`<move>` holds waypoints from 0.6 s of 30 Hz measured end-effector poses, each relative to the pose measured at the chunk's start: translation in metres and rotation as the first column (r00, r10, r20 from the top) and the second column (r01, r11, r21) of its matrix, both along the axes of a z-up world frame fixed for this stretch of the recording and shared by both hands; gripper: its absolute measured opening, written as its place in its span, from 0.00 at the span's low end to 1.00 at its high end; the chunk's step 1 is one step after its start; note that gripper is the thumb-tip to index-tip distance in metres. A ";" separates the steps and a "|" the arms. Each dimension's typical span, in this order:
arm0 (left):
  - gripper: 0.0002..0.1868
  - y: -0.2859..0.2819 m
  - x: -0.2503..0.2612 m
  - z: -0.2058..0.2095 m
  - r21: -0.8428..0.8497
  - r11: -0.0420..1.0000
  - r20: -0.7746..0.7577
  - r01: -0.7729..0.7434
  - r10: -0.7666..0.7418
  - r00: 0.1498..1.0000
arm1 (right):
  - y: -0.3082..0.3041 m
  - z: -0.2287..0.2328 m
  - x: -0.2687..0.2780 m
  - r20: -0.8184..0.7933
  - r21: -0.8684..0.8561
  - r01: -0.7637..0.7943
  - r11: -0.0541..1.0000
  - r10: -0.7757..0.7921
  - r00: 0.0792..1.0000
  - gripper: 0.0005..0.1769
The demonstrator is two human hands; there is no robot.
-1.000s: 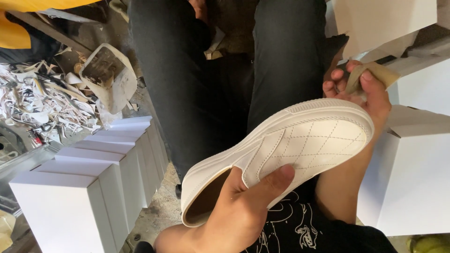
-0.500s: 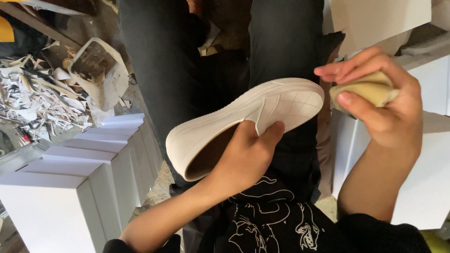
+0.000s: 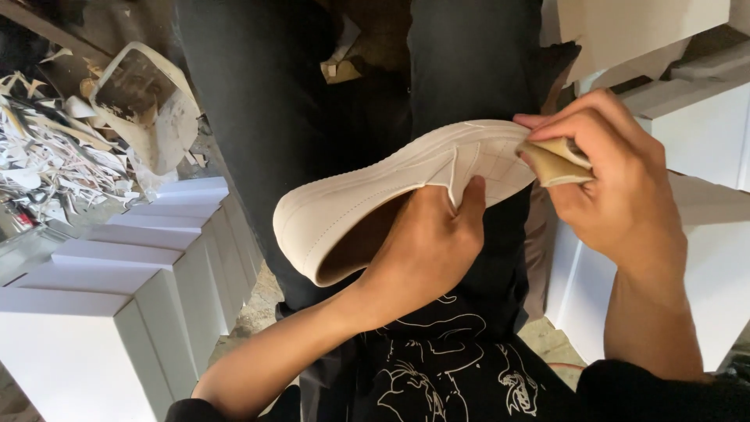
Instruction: Cleaning and finishing a white slip-on shoe using a small cleaning pad or sponge in a workshop.
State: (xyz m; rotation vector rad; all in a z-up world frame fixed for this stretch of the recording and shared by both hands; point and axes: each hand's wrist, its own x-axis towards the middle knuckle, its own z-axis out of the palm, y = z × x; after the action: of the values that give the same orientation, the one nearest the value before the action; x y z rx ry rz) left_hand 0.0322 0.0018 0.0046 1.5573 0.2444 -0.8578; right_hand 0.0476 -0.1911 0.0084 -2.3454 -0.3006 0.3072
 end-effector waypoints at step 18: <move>0.17 -0.006 -0.001 -0.020 0.135 0.986 0.535 -0.101 0.013 0.845 | 0.014 -0.003 0.007 0.005 0.051 -0.004 0.999 0.003 1.000 0.15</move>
State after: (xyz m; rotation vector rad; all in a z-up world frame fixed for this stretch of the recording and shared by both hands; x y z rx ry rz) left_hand 0.0315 -0.0041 -0.0155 1.8648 -0.0489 -0.3327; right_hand 0.0542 -0.1771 0.0049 -2.2957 -0.3112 0.2925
